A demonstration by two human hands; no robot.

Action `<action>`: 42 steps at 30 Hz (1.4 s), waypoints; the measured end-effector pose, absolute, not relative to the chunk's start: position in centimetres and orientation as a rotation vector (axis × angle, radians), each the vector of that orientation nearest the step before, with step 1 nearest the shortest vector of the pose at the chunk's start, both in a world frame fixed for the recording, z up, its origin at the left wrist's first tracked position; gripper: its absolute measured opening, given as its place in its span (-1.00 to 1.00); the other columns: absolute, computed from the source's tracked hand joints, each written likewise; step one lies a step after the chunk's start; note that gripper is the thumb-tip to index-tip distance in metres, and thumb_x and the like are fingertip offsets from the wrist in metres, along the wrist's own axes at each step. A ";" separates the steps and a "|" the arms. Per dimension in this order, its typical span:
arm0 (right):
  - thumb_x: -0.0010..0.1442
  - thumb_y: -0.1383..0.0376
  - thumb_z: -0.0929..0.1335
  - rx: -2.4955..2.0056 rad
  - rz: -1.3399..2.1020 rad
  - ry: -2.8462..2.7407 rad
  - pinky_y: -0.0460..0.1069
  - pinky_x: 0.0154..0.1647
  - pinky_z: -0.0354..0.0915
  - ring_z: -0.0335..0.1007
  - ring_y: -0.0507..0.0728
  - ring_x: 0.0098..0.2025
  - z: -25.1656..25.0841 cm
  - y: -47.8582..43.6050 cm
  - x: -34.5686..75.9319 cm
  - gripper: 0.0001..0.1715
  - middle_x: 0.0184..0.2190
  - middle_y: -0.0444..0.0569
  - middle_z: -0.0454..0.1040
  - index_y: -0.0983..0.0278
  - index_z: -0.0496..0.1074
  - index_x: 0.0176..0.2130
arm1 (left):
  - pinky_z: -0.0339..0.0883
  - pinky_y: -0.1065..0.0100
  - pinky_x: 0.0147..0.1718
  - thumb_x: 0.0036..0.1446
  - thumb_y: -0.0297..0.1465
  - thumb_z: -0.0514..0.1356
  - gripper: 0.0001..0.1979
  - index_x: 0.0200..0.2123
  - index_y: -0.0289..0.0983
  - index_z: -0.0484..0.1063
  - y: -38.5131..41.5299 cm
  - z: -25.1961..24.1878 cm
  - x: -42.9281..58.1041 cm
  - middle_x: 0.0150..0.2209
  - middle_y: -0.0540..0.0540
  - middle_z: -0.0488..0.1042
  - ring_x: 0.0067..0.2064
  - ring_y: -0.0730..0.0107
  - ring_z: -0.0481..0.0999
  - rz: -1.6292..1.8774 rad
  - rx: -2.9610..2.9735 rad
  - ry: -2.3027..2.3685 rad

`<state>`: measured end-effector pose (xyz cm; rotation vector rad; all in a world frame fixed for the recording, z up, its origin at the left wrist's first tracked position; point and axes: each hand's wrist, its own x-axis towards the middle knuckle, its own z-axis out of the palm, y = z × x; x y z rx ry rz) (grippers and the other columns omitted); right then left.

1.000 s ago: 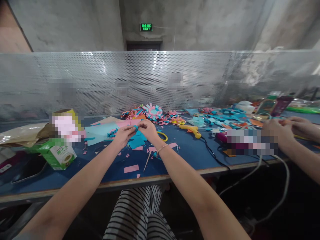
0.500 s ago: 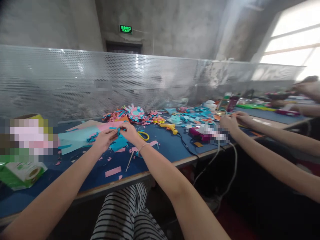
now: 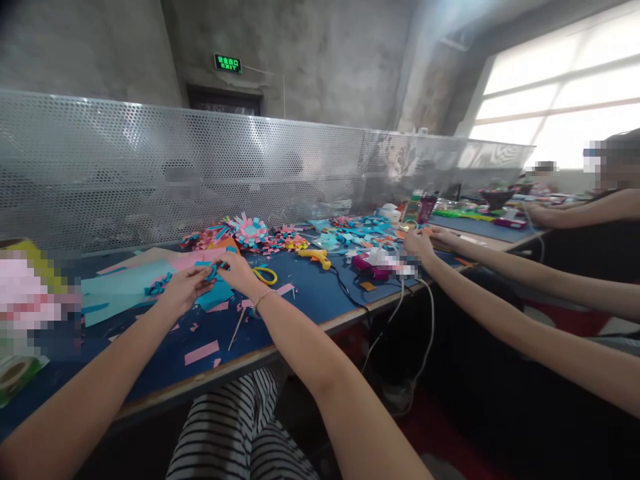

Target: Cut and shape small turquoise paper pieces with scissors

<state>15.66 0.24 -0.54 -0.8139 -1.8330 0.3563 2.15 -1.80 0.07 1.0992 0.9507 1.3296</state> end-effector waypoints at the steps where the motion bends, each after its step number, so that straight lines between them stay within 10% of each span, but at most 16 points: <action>1: -0.11 0.52 0.23 -0.820 0.377 -1.815 -0.07 -0.26 0.24 0.29 0.03 -0.30 -0.6 0.4 15.7 -0.76 -0.37 -0.09 0.41 0.27 0.39 -0.43 | 0.33 0.46 -0.53 -0.46 -0.40 0.39 -0.70 -0.54 -0.36 0.44 -1.8 0.1 2.1 -0.61 -0.02 0.41 -0.56 0.52 0.39 1.332 1.100 0.940; 13: -0.18 0.36 0.33 -0.642 1.375 -1.274 -0.08 -0.36 0.25 0.28 -0.01 -0.42 -1.5 1.0 15.7 -0.88 -0.54 -0.13 0.37 0.33 0.42 -0.49 | 0.29 0.43 -0.38 -0.51 -0.50 0.37 -0.70 -0.55 -0.36 0.41 -1.1 -0.4 1.5 -0.58 0.01 0.40 -0.49 0.54 0.39 1.477 1.045 0.895; 42: -0.35 0.41 0.45 -0.651 1.279 -1.159 -0.07 -0.40 0.28 0.32 -0.03 -0.43 -1.6 3.3 20.0 -0.58 -0.40 -0.14 0.38 0.30 0.34 -0.37 | 0.30 0.48 -0.43 -0.28 -0.72 0.20 -0.79 -0.56 -0.35 0.33 0.1 1.1 5.8 -0.63 0.01 0.37 -0.55 0.57 0.39 1.370 0.878 0.869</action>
